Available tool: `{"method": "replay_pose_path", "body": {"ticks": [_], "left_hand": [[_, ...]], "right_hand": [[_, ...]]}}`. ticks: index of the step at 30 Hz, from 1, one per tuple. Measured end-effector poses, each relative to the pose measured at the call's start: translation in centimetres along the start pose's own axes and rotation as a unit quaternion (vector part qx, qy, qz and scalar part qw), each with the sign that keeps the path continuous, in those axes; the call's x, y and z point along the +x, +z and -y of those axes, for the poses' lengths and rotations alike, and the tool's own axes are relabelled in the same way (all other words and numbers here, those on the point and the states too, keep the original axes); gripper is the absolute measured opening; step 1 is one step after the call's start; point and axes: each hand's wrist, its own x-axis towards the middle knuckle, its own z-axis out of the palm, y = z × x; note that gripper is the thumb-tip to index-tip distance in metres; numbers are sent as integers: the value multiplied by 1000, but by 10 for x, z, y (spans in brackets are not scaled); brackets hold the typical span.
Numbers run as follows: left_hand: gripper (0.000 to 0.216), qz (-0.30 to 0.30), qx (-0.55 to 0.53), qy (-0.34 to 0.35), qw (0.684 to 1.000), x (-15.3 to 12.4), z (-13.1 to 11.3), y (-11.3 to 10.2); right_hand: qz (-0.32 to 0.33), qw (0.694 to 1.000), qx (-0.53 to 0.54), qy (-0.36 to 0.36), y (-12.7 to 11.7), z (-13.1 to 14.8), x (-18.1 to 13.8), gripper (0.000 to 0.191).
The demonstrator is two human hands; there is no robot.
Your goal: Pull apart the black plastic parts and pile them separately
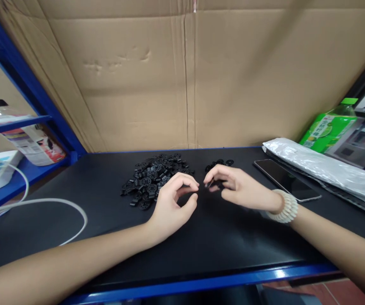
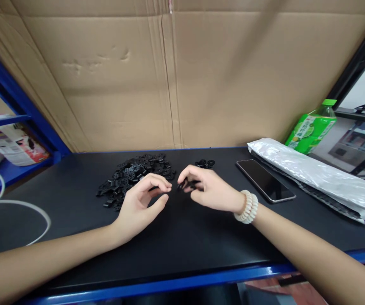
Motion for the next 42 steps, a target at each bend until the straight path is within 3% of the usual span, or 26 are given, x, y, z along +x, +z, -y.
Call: {"method": "replay_pose_path", "body": {"ticks": [3,5,7,12,16,19,24,28,33,35,42], "left_hand": [[16,-6,29,-10,1000,1,0,-1],[16,4,47,-12,999,1,-2,-1],[16,28,79,1,997,0,-5,-1],[20,143,129,55,980,-4,-10,1],[21,179,143,82,970,-7,-11,2],[23,213,171,118,955,-9,-11,2],[22,266,282,176,905,-13,-14,3],[24,266,406,140,863,-9,-17,-1],[10,201,623,108,748,10,-18,-20],[8,177,666,104,717,17,-16,-28],[11,168,681,133,700,22,-2,-34]], "right_hand": [[-107,955,-262,-84,-22,-5,1,49],[-154,925,-333,-99,-37,-12,2,50],[-173,916,-349,-91,-48,-21,4,51],[-108,929,-349,-49,-59,-38,3,60],[-61,935,-346,-46,-59,-39,1,73],[-68,933,-350,-54,-56,-36,1,78],[-133,921,-358,-79,-49,-26,2,72],[-190,916,-337,-108,-43,-19,2,65],[-241,908,-319,-124,-37,-15,1,49],[-256,905,-315,-128,-34,-14,1,44],[-252,907,-312,-130,-27,-11,0,33]]}}
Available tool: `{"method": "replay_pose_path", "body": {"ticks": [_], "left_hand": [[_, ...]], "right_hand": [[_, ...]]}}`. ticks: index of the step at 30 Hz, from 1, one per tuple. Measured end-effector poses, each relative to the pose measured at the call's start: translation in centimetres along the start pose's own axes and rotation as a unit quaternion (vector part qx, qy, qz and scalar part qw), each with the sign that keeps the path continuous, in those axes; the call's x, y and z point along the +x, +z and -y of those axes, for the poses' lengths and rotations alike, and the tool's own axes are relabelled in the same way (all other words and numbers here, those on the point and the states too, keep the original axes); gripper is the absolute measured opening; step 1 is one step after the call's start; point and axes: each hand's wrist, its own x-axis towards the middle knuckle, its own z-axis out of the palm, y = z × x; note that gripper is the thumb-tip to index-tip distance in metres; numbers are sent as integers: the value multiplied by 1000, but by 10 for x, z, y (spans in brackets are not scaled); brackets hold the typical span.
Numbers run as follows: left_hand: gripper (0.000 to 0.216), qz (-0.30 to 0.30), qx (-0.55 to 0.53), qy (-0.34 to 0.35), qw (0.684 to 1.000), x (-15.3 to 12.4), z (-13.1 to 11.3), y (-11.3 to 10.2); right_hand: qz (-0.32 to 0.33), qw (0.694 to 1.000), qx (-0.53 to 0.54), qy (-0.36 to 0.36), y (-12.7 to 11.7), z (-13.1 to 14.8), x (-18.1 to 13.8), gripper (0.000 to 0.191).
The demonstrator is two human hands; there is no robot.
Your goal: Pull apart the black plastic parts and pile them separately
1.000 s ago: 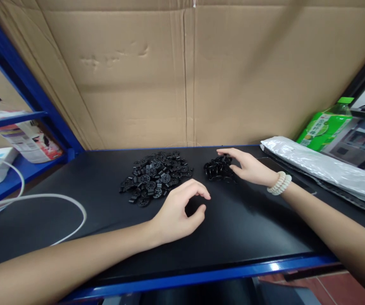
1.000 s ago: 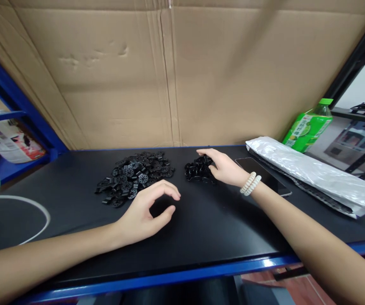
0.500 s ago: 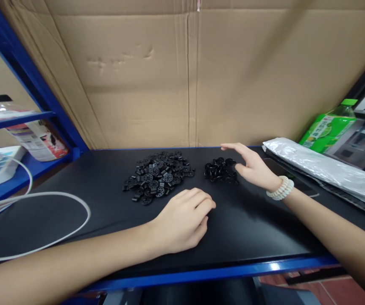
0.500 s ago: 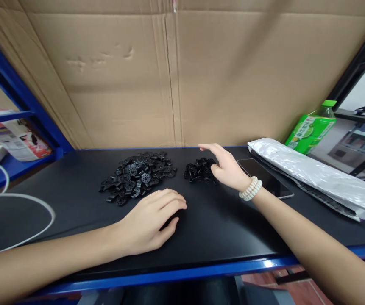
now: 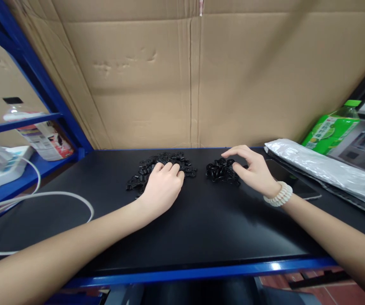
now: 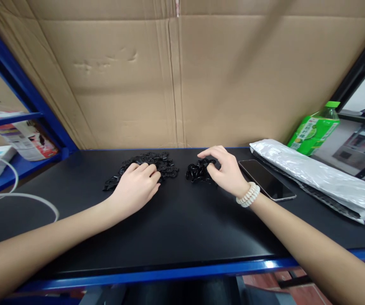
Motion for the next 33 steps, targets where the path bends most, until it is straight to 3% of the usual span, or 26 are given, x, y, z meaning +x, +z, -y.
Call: {"method": "replay_pose_path", "body": {"ticks": [5,9,12,15,18,20,23,26,33], "left_hand": [[18,-21,1,15,1000,1,2,-2],[20,-83,-27,18,996,1,4,-3],[14,-166,-140,20,976,-1,-3,-3],[9,-210,-327,-1,922,-4,-16,-8],[7,-185,-497,-57,846,-6,-30,-14],[6,-153,-573,-100,799,-8,-36,-16],[8,-107,-634,-144,752,-9,-40,-15],[10,-87,-662,-152,728,-10,-42,-11],[11,-97,-660,-140,732,-12,-45,-9]], "right_hand": [[-7,1000,10,5,3,2,0,34],[-7,998,44,32,6,5,-2,32],[29,985,147,82,10,13,-4,29],[130,930,309,153,16,24,-7,32],[266,836,431,210,22,35,-10,33],[320,795,458,236,24,39,-12,27],[331,784,452,265,27,38,-14,17],[318,790,438,288,28,32,-16,18],[337,751,482,299,29,31,-17,25]]}}
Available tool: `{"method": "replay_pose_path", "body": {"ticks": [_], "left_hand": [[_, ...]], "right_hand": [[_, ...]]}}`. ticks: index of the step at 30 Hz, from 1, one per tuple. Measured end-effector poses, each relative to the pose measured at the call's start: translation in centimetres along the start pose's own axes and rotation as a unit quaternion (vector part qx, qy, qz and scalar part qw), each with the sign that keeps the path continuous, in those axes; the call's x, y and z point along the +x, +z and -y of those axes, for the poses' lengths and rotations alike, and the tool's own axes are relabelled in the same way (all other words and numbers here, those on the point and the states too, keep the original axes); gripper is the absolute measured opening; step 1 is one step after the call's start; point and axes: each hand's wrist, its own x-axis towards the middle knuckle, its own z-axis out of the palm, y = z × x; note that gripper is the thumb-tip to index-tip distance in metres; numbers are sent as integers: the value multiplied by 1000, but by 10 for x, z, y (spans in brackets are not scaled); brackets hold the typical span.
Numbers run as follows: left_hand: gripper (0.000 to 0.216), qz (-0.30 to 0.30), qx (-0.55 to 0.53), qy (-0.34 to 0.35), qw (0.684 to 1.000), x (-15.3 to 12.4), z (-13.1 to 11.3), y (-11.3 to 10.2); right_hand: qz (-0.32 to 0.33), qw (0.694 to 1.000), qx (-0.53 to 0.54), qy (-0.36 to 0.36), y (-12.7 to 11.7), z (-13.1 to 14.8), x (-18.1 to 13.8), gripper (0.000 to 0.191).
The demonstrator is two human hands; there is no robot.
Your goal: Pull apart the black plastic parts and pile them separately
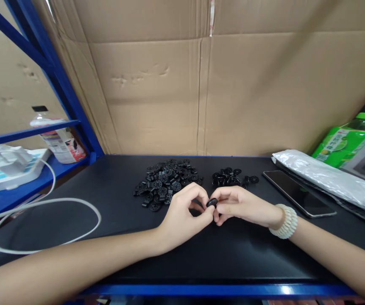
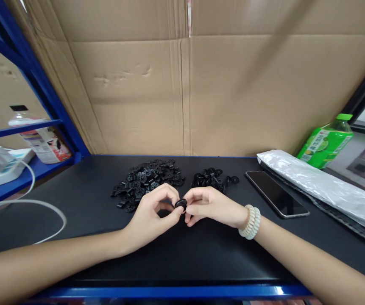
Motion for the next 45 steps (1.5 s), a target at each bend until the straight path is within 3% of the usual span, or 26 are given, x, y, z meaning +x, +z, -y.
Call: {"method": "replay_pose_path", "body": {"ticks": [16,23,31,39,45], "left_hand": [[13,-3,31,70,997,0,0,-3],[13,15,-40,43,998,-1,8,-1],[13,30,-28,72,997,0,8,0],[16,43,-2,87,995,0,6,0],[11,37,32,102,994,2,4,3]], "right_hand": [[7,999,28,18,0,-4,2,20],[2,998,44,48,4,0,-1,16],[58,991,116,34,6,3,-3,31],[8,998,69,3,17,7,-3,41],[-35,999,-29,-18,23,0,-1,58]]}}
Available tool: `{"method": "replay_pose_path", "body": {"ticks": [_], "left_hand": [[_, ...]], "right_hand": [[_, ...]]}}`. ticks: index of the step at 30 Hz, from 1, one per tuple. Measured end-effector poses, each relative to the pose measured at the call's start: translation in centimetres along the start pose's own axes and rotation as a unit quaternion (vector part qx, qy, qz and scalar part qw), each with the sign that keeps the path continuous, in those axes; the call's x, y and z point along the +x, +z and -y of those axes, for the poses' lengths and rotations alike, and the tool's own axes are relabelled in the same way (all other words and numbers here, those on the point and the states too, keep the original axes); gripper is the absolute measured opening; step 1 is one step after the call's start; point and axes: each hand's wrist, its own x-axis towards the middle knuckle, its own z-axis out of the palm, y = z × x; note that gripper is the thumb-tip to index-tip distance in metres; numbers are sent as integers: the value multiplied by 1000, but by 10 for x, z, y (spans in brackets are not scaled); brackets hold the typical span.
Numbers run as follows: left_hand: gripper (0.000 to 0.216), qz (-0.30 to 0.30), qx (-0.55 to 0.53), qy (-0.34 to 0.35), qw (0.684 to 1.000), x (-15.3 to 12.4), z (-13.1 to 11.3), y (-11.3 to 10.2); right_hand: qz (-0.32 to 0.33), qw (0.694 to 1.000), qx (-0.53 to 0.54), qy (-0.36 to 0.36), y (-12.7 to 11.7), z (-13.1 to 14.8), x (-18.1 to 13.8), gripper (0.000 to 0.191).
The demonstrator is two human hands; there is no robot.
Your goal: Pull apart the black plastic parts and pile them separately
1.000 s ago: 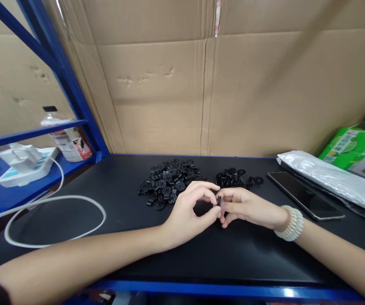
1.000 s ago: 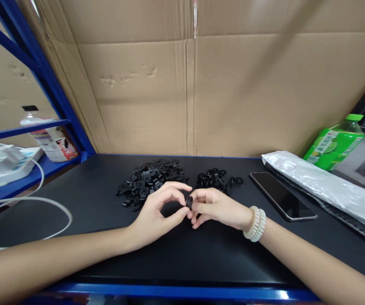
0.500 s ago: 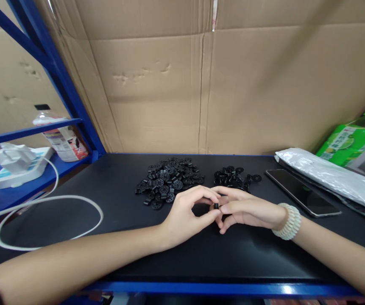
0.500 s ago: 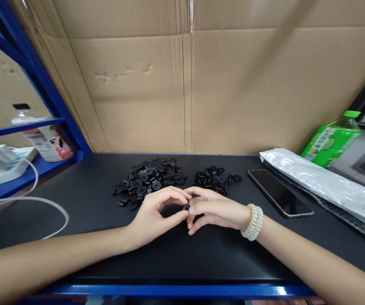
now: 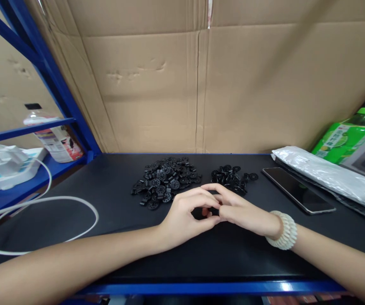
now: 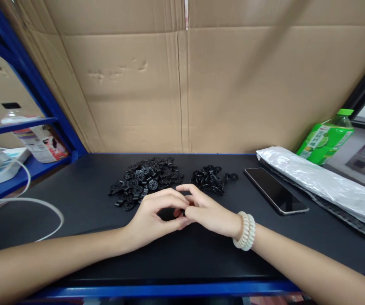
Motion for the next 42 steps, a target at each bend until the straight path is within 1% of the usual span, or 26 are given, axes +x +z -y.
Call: {"method": "replay_pose_path", "body": {"ticks": [2,6,11,14,16,19,21,23,24,25,27,29,30,33,34,35,37,38,40,42], "left_hand": [[12,14,-3,1,1000,1,0,2],[19,35,-16,6,999,2,0,6],[17,52,-18,-7,998,3,0,6],[18,48,-15,-3,999,3,0,6],[19,28,-19,-13,999,2,0,4],[15,-8,-40,-66,997,2,2,-1],[10,-22,-81,-106,991,2,5,-5],[7,-46,-137,-129,981,3,8,-7],[7,-68,-158,-134,976,4,9,-7],[7,-93,-169,-134,972,4,10,-7],[7,-129,-163,-119,971,5,11,-6],[11,-133,-135,-96,977,4,10,-4],[13,-126,-119,-86,981,4,10,-4],[16,-113,-73,-76,988,2,8,-3],[15,-113,-58,-77,989,1,8,-4],[15,-112,-45,-77,990,1,7,-4],[15,-106,-25,-76,991,0,7,-5],[15,-102,-19,-74,992,0,6,-5],[15,-93,-11,-74,993,-1,6,-5],[17,-82,-6,-83,993,-1,6,-5]], "right_hand": [[5,998,-52,-18,3,-1,-1,53],[-7,989,-140,-47,8,2,-3,35],[23,987,-157,-41,7,6,-4,38],[36,986,-159,-32,5,7,-3,39],[39,988,-148,-33,3,6,-3,38],[68,994,-83,-25,-1,3,-2,43],[79,997,-18,-18,-4,1,0,46],[65,997,35,-18,-8,2,1,49],[59,997,45,-20,-11,3,1,49],[55,997,36,-25,-14,5,1,50],[43,997,-37,-48,-21,9,0,51],[8,984,-159,-86,-28,14,-2,51],[-22,968,-226,-110,-32,15,-3,52],[-133,895,-388,-173,-50,19,-5,50],[-168,873,-418,-184,-57,19,-5,49],[-197,858,-435,-189,-65,19,-5,48],[-232,842,-452,-180,-78,18,-4,47],[-236,839,-461,-168,-84,18,-4,46],[-229,836,-479,-138,-90,17,-4,45],[-215,840,-485,-114,-92,16,-4,43]]}}
